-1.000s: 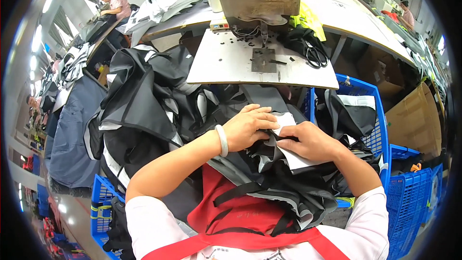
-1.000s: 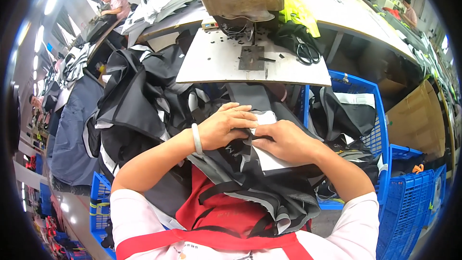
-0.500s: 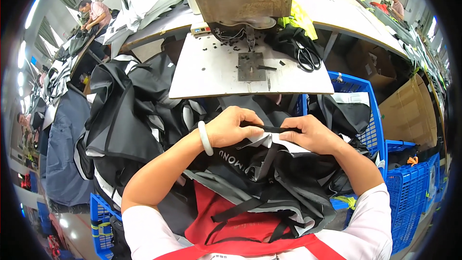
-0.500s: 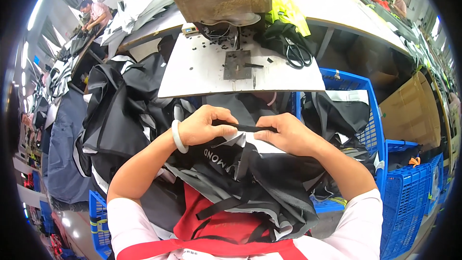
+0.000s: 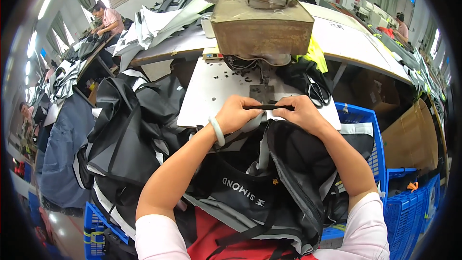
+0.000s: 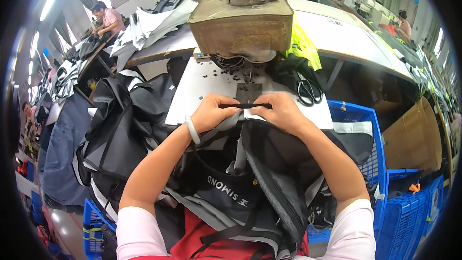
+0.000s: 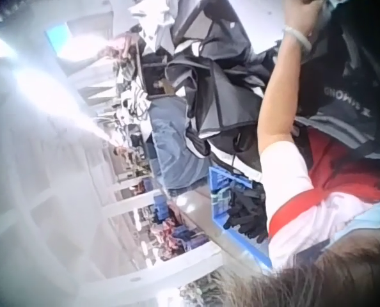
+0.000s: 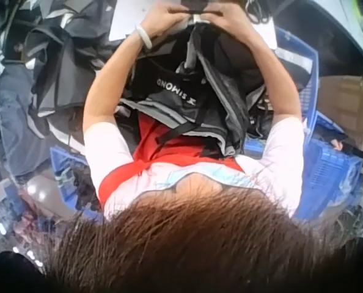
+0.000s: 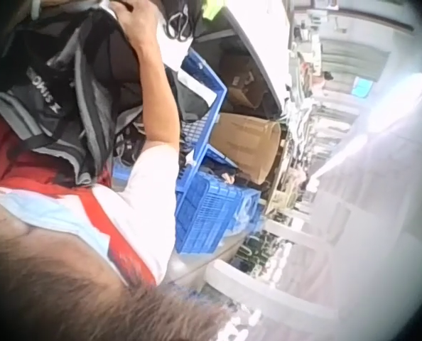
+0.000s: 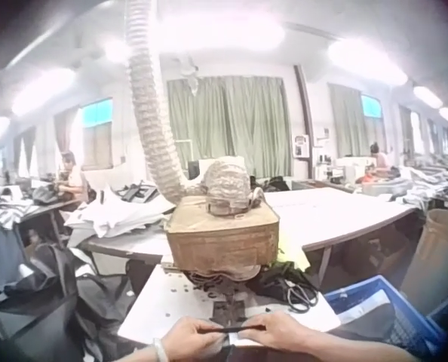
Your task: Operating an industrial sewing machine to assemble fabric bag components.
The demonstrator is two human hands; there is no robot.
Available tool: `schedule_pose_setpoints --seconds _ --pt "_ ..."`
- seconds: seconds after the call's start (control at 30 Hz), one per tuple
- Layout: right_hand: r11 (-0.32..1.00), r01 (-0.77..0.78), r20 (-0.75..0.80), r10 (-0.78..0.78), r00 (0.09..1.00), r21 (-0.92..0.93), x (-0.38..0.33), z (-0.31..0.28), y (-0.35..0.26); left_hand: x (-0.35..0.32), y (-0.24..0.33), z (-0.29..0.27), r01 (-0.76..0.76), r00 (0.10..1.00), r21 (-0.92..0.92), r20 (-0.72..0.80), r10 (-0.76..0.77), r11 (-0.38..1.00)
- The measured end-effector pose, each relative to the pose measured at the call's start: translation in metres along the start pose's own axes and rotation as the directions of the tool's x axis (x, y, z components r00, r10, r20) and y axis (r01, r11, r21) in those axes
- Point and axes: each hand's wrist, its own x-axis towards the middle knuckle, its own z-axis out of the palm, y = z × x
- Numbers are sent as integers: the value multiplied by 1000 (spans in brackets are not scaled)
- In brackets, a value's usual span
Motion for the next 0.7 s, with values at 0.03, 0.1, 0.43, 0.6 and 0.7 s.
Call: schedule_pose_setpoints --seconds 0.03,0.1,0.43,0.6,0.7 --pt "999 -11 -2 11 1000 30 5 1 8 5 0 -1 46 999 26 9 -46 999" --pt "998 -70 15 70 997 1 15 1 6 14 -10 -1 20 999 32 -41 -18 999" --pt "987 -159 -11 159 987 -8 39 -2 35 46 -20 -1 85 993 49 -80 -81 995" --pt "984 -179 11 179 984 -5 44 -8 49 55 -19 0 106 993 41 -65 -103 994" --pt "984 -174 -6 174 985 -49 48 -9 48 58 -25 1 80 992 31 -101 -76 996"
